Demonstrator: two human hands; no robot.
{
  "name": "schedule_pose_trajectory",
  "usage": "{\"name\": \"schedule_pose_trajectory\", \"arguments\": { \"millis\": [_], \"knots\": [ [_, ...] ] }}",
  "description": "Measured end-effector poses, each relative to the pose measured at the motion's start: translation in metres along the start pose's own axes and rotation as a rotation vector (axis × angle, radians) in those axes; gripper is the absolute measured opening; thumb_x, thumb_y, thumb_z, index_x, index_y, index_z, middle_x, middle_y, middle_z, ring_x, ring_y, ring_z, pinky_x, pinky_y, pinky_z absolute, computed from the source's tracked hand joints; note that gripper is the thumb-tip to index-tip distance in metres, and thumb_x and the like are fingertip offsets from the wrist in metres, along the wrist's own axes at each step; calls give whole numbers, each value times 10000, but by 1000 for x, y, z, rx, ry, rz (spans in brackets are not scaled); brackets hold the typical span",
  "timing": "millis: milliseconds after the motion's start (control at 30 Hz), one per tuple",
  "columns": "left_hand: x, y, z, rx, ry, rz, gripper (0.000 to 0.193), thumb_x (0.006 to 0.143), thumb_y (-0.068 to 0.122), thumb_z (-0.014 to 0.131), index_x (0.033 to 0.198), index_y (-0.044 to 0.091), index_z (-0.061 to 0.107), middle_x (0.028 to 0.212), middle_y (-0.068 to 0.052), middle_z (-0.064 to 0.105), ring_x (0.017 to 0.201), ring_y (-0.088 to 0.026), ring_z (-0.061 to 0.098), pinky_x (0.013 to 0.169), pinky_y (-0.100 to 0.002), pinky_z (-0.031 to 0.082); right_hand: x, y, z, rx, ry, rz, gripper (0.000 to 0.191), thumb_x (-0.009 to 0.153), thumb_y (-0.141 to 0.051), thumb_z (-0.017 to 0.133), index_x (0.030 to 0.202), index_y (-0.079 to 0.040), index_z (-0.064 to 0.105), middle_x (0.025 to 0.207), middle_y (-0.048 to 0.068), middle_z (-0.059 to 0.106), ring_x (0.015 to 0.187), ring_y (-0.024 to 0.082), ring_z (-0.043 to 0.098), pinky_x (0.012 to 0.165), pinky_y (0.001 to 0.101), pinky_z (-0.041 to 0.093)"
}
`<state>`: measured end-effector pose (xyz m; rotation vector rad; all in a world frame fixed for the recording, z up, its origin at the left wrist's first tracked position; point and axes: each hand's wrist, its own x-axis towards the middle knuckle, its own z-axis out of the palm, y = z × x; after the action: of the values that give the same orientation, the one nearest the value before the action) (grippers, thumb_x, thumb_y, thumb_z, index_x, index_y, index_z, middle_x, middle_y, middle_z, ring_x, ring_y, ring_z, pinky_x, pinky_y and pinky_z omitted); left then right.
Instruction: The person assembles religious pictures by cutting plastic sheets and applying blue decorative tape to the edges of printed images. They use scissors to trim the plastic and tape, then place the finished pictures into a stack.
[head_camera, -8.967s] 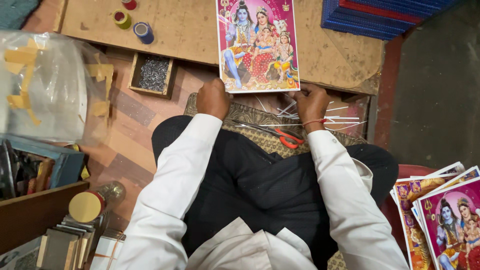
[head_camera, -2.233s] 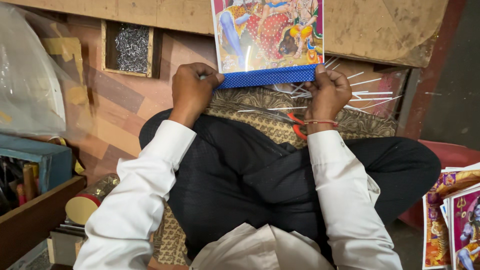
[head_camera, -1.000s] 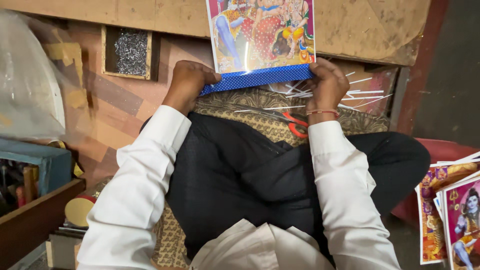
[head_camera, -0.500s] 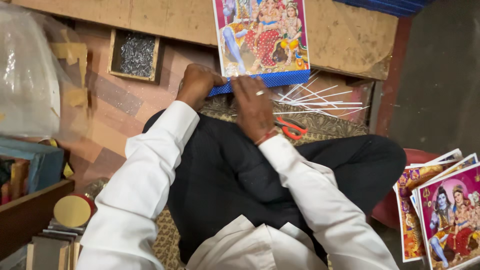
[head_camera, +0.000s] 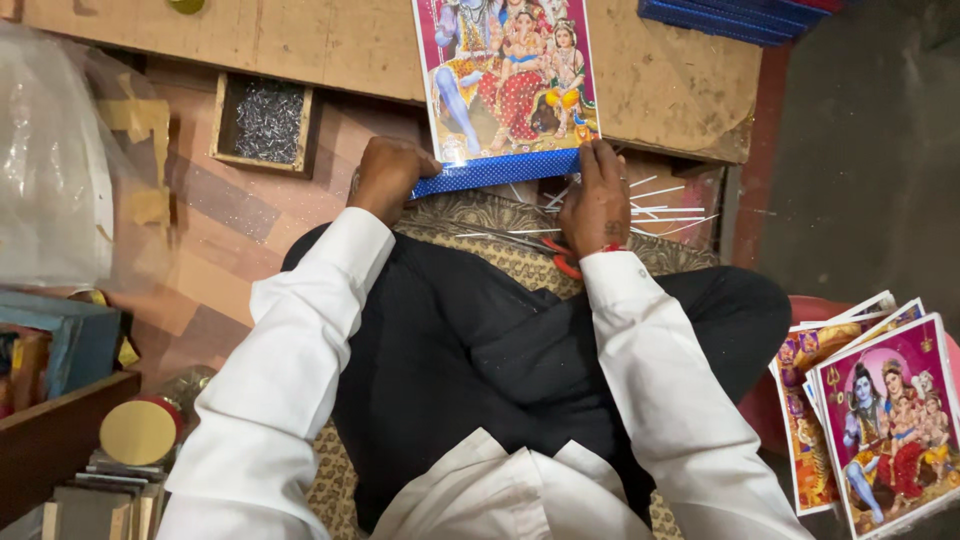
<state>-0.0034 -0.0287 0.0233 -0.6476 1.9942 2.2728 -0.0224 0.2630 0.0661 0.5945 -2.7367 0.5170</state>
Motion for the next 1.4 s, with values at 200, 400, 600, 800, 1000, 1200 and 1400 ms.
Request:
{"name": "schedule_pose_trajectory", "arguments": {
  "millis": [200,400,600,800,1000,1200,1400],
  "knots": [
    [-23,31,12,702,237,104,360,719,87,799,1058,24,696,954,-223,734,915,-403,680,775,-476,522,5,5,4,103,17,57,480,792,95,624,1269,54,649,1339,220,595,1250,438,555,1085,468,456],
    [-41,39,20,784,112,350,503,846,-52,621,1295,150,728,1131,-203,726,1028,-406,687,893,-487,525,8,8,3,138,0,93,499,784,82,633,1281,33,653,1340,213,600,1229,403,578,1053,436,478],
    [-26,35,12,636,53,212,509,780,-38,711,1253,147,736,920,-148,747,841,-269,726,780,-386,546,3,5,-9,144,63,73,491,796,34,715,1284,47,660,1335,224,607,1204,411,587,1023,448,485],
    [-15,21,12,516,36,231,564,740,-70,725,1267,129,742,823,-93,727,749,-170,682,700,-329,550,-3,46,-18,248,151,177,273,836,-68,773,1104,-13,753,1079,191,735,1000,365,717,888,427,561],
    [-11,13,18,410,47,212,544,760,-68,708,1268,128,734,881,-52,755,781,-123,706,721,-289,568,91,151,-14,22,263,224,298,847,-116,769,1127,-16,751,1069,210,735,966,357,718,842,430,568],
    [-14,12,18,402,33,239,536,764,-48,725,1279,99,722,893,-76,745,795,-139,687,732,-298,550,125,184,1,-279,-26,330,153,847,-202,793,960,-99,783,1017,226,717,937,417,682,813,495,543],
    [-15,11,14,441,-18,242,548,786,-27,694,1322,89,706,855,-121,718,763,-164,652,708,-305,528,121,188,4,-199,-59,408,109,817,-212,803,888,-129,800,944,167,755,875,378,715,818,457,566]
  ]
}}
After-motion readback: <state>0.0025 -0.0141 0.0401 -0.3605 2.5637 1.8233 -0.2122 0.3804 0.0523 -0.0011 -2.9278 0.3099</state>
